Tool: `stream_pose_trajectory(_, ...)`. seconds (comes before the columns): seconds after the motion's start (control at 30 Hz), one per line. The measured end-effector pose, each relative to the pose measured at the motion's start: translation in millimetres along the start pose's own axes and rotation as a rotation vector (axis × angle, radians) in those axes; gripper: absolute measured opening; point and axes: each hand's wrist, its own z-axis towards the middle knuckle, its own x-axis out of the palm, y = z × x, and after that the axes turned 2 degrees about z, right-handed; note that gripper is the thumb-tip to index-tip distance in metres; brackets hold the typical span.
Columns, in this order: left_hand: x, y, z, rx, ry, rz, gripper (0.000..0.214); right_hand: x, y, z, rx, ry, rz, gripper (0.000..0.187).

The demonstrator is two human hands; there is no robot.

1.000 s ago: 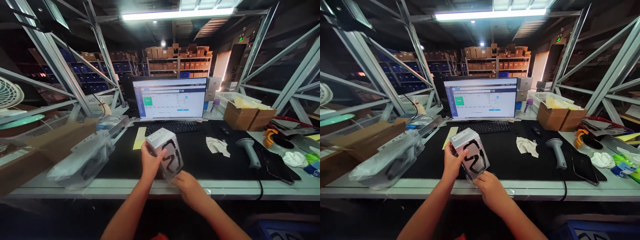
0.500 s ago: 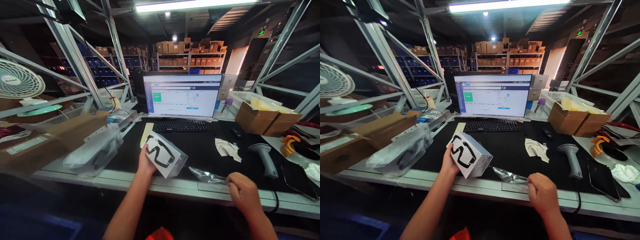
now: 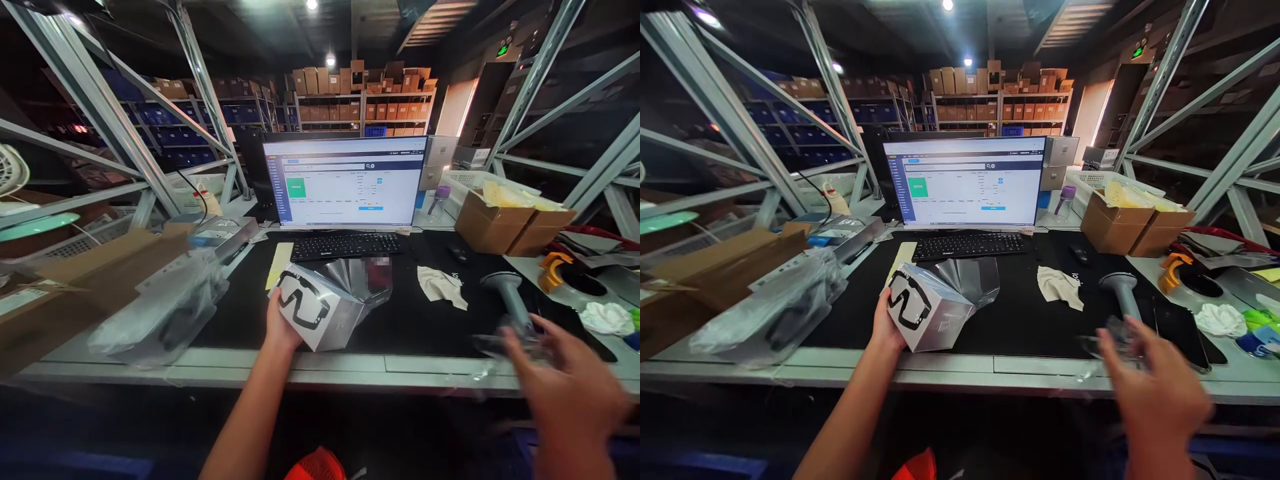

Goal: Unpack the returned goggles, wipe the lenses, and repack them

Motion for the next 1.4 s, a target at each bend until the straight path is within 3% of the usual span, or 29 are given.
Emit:
stream_pose_trajectory(0.13, 6.7, 9.2, -4.7, -0.026, 0.022, 0.033, 0.032, 26.2, 81.7, -21.3, -0.636, 0.277, 0.300, 0.047)
stream_pose_trajectory(0.2, 8.8, 13.3, -9.8, -0.057, 0.035, 0.058, 0.031, 43.0, 111.2, -28.2, -0.787, 0.362, 0.391, 0.045)
stream_pose_trajectory(0.27, 8.5, 15.5, -15.4, -0.091, 0.046, 0.080, 0.032, 56.7, 125.5, -28.7, -0.811, 0.375, 0.484, 0.041)
stream_pose_trajectory(0.33, 5.9, 15.6, -19.7, -0.108, 0.050, 0.089, 0.034, 64.4, 125.6, -23.2, -0.735, 0.328, 0.594, 0.031)
stream_pose_trajectory(0.47, -1.4, 13.0, -20.0, -0.090, 0.043, 0.073, 0.037, 64.1, 105.7, -6.4, -0.366, 0.211, 0.706, 0.021)
stream_pose_trajectory(0.53, -3.1, 13.1, -17.4, -0.084, 0.043, 0.060, 0.037, 60.0, 99.3, -4.3, -0.286, 0.201, 0.709, 0.016)
stream_pose_trajectory(0.7, 2.5, 20.5, -17.3, -0.113, 0.069, 0.050, 0.035, 57.5, 110.7, -23.4, -0.583, 0.394, 0.713, 0.045)
stream_pose_trajectory(0.83, 9.1, 24.0, -25.8, -0.195, 0.103, 0.044, 0.035, 65.9, 116.5, -28.5, -0.584, 0.319, 0.763, 0.026)
stream_pose_trajectory(0.93, 8.4, 21.1, -27.6, -0.214, 0.092, 0.035, 0.034, 68.9, 103.7, -20.3, -0.343, 0.271, 0.790, 0.016)
stream_pose_trajectory(1.1, -1.4, 16.7, -22.4, -0.099, 0.044, 0.073, 0.032, 58.5, 61.4, -7.2, 0.311, 0.027, 0.619, 0.025)
stream_pose_trajectory(1.17, -4.0, 18.5, -21.4, -0.020, 0.016, 0.073, 0.031, 49.6, 43.5, -5.7, 0.464, 0.070, 0.637, 0.028)
stream_pose_trajectory(1.23, -4.2, 21.7, -21.1, 0.076, 0.004, 0.054, 0.027, 41.0, 28.1, -5.8, 0.523, 0.174, 0.627, 0.029)
stream_pose_trajectory(1.33, -0.2, 26.8, -21.3, 0.180, 0.005, 0.024, 0.024, 34.6, 15.9, -8.4, 0.411, 0.345, 0.568, 0.025)
stream_pose_trajectory(1.4, 3.7, 29.5, -22.0, 0.204, 0.022, -0.011, 0.026, 35.9, 19.8, -13.1, 0.266, 0.476, 0.680, 0.028)
